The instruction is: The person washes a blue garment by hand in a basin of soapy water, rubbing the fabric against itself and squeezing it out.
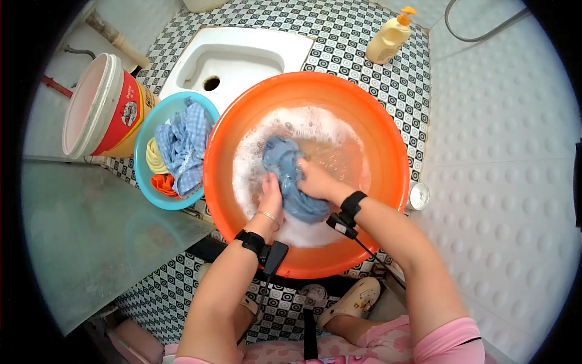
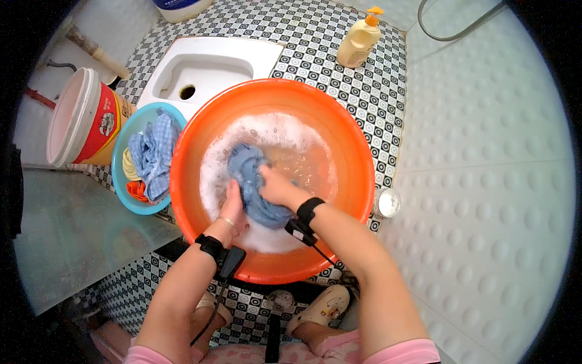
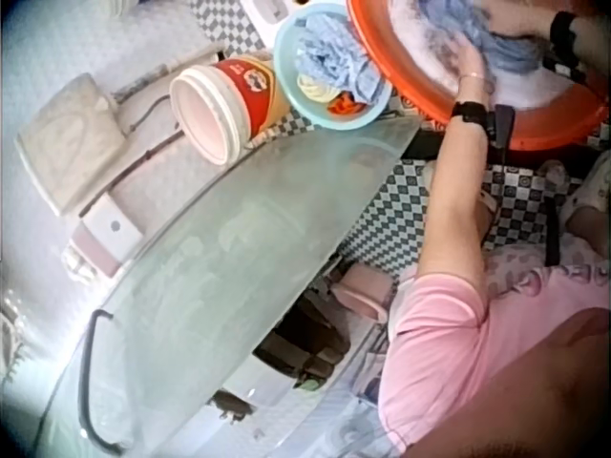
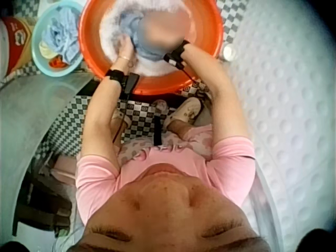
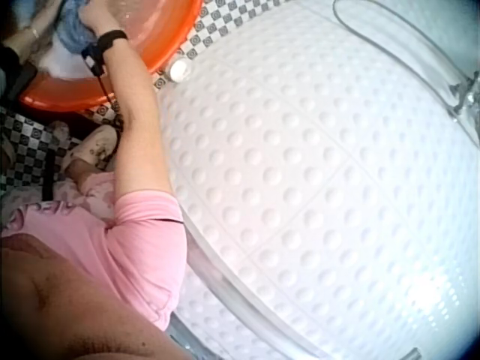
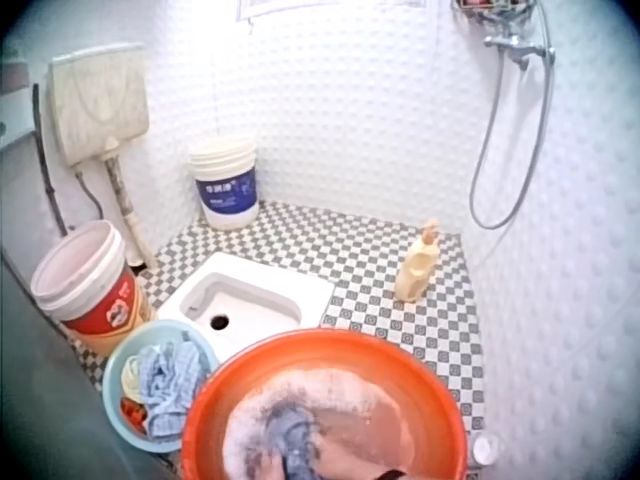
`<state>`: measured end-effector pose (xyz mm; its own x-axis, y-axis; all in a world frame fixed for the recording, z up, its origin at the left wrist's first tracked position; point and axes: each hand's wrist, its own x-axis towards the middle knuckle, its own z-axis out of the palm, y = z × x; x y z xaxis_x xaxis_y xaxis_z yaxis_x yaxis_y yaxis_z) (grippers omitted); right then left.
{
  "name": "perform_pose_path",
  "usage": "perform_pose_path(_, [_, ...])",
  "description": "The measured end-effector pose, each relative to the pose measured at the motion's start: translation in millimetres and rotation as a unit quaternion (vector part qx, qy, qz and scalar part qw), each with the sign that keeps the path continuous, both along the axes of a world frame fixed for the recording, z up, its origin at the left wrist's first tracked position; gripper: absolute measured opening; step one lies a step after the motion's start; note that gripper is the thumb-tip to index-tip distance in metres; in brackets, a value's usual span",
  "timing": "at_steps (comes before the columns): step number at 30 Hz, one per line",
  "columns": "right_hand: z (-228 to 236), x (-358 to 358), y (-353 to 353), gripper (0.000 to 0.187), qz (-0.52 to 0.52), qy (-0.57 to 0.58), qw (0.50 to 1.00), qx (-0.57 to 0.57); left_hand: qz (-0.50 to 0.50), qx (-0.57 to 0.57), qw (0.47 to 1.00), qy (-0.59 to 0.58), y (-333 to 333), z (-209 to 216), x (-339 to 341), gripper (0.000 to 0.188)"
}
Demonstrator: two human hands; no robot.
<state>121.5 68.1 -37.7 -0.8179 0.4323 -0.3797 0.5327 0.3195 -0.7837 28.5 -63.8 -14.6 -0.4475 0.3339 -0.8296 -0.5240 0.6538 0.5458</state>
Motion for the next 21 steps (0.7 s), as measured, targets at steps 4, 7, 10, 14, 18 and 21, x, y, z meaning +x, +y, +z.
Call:
perform_pose_path(4, [37, -9, -43, 0.043, 0.025, 0.078, 0.996, -0.03, 0.149, 0.229, 0.923, -0.269, -15, -4, -16, 0.07])
perform_pose_path(7, [42, -1, -49, 0.038, 0.057, 0.129, 0.99, 0.008, 0.161, 0.237, 0.919, -0.269, -8, 18, -12, 0.055])
perform_pose_path(10, [47, 6, -37, 0.035, 0.075, 0.124, 0.986, 0.085, 0.144, 0.266, 0.946, -0.119, -4, 11, -6, 0.038])
perform_pose_path(14, [50, 20, 8, 0.051, 0.041, -0.103, 0.969, 0.223, -0.125, 0.151, 0.954, 0.228, 4, 24, -18, 0.047])
perform_pose_path(18, [71, 32, 71, 0.069, 0.149, -0.311, 0.934, 0.092, -0.3, 0.02, 0.863, 0.407, -3, 24, -11, 0.059])
perform_pose_path(21, [57, 24, 67, 0.072, 0.067, -0.315, 0.94, 0.114, -0.43, -0.029, 0.841, 0.327, -14, 21, 1, 0.064])
